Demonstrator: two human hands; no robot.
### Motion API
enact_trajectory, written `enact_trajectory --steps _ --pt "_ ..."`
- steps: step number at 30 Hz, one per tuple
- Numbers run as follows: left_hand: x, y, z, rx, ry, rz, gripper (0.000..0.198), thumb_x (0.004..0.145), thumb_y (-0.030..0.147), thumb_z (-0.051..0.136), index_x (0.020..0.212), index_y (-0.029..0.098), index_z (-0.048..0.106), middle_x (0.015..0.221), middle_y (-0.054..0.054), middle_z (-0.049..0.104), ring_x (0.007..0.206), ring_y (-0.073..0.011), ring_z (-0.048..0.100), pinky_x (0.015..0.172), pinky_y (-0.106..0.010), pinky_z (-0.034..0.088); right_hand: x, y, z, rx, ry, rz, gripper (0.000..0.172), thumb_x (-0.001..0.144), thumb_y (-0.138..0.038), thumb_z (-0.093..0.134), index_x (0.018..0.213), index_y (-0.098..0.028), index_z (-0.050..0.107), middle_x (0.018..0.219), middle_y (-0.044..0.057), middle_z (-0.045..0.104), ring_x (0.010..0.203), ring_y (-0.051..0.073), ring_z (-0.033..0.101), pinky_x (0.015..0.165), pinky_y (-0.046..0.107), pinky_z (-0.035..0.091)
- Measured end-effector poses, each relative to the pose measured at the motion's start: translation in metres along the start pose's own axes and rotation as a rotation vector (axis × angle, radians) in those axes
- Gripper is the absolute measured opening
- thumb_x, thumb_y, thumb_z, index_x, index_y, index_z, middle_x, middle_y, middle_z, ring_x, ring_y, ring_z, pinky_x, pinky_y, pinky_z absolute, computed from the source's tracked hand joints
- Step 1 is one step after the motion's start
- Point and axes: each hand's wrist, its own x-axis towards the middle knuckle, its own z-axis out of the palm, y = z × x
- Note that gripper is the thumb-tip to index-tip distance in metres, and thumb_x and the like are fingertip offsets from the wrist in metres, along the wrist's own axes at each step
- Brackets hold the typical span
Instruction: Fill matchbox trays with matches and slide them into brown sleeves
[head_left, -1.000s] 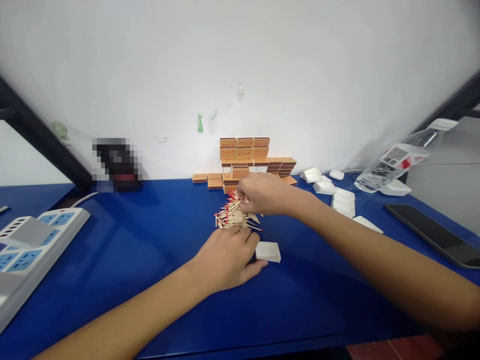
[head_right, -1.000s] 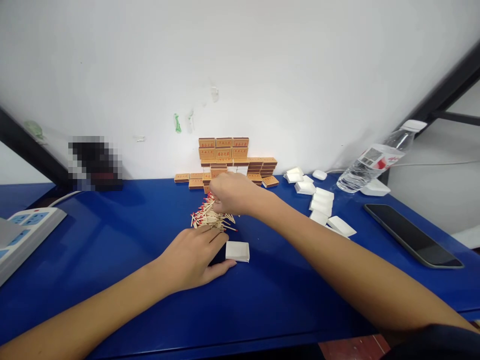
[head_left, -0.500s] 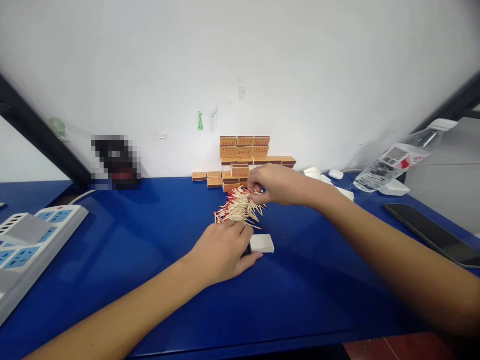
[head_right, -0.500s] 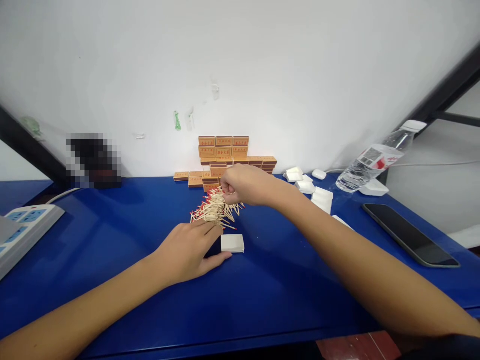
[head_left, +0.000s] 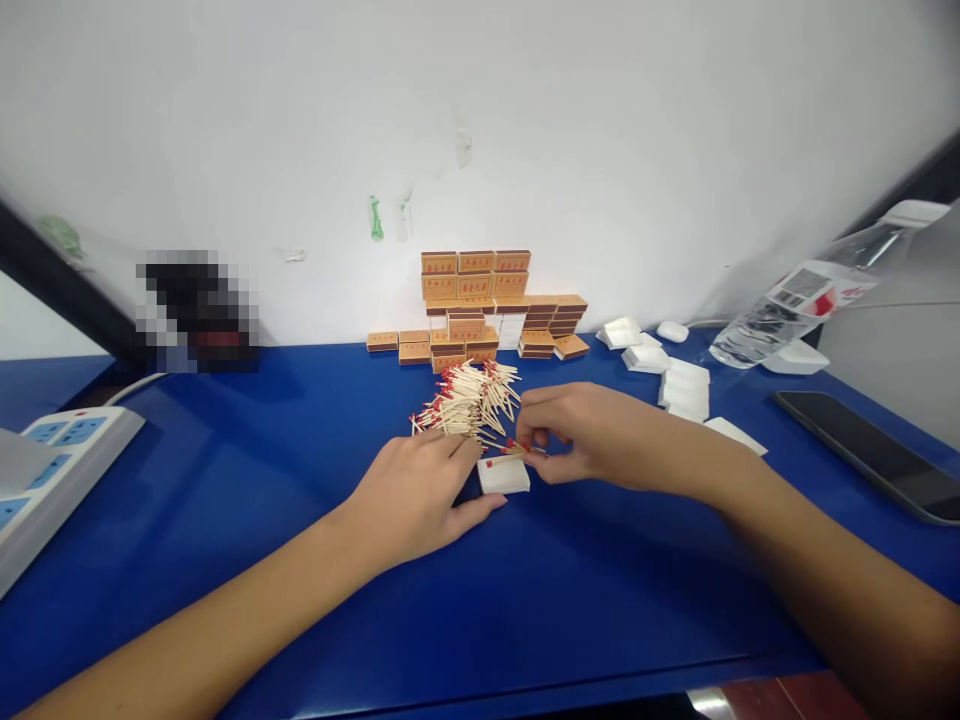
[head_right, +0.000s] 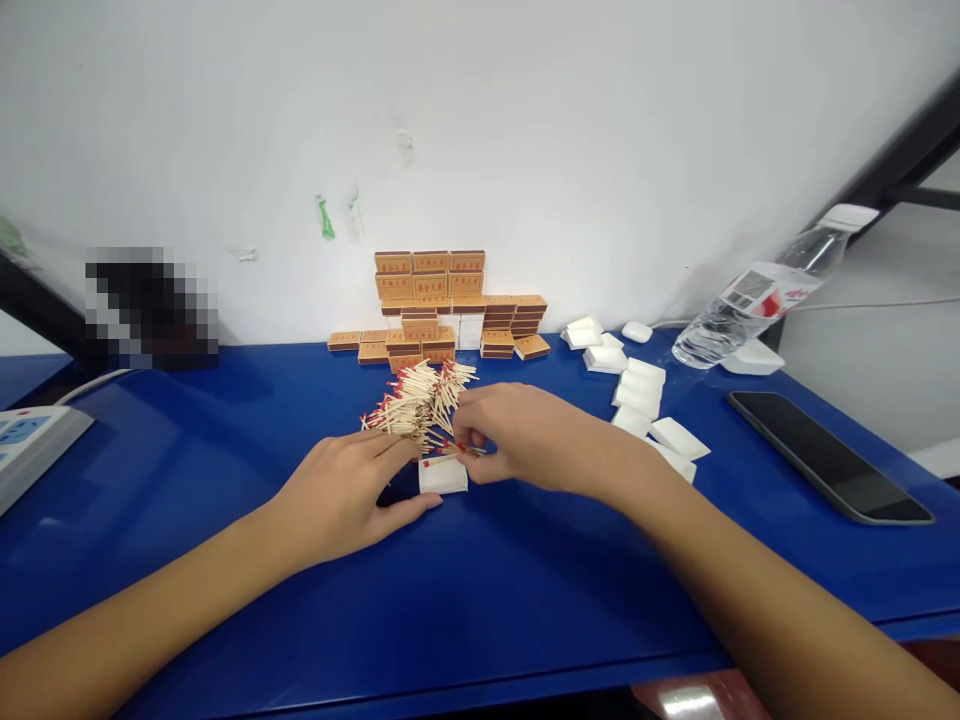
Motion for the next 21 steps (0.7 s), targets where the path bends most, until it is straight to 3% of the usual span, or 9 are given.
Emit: enact_trajectory --steps 6,10,15,21 --pt "0.001 -0.002 0.001 0.018 0.013 0.022 0.036 0.099 0.052 0.06 0.106 0.017 0.066 0.1 -0.009 0.076 0.096 -0.0298 0.075 0.077 -0.043 0.061 0.003 -0.017 0.008 -0.198 -0.069 -0.003 0.008 0.09 -0.016 0.074 0.084 -0.016 0.068 0.09 0.004 0.069 0.076 0.017 0.062 0.063 0.029 0.036" --pt "0.0 -0.003 0.003 0.009 0.042 0.035 0.036 0.1 0.052 0.058 0.108 0.018 0.067 0.1 -0.009 0.076 0.096 -0.0295 0.075 0.078 -0.043 0.061 0.002 -0.023 0.014 -0.278 -0.039 -0.031 0.011 0.094 -0.017 0.069 0.083 -0.016 0.067 0.093 0.006 0.069 0.078 0.019 0.063 0.064 0.031 0.036" --pt "0.0 -0.003 0.004 0.011 0.061 0.048 0.039 0.101 0.054 0.057 0.11 0.018 0.067 0.101 -0.008 0.077 0.095 -0.0287 0.075 0.076 -0.042 0.061 -0.002 -0.009 0.011 -0.077 -0.001 -0.068 0.011 0.098 -0.027 0.069 0.092 -0.018 0.072 0.093 0.004 0.069 0.077 0.017 0.062 0.065 0.028 0.038" --pt "0.001 -0.002 0.001 0.043 0.039 0.032 0.039 0.101 0.054 0.057 0.11 0.018 0.068 0.1 -0.007 0.076 0.093 -0.0289 0.075 0.071 -0.041 0.06 -0.011 0.017 -0.003 0.099 -0.007 0.075 0.036 0.091 -0.056 0.071 0.105 -0.023 0.075 0.09 0.003 0.071 0.078 0.018 0.062 0.066 0.029 0.043"
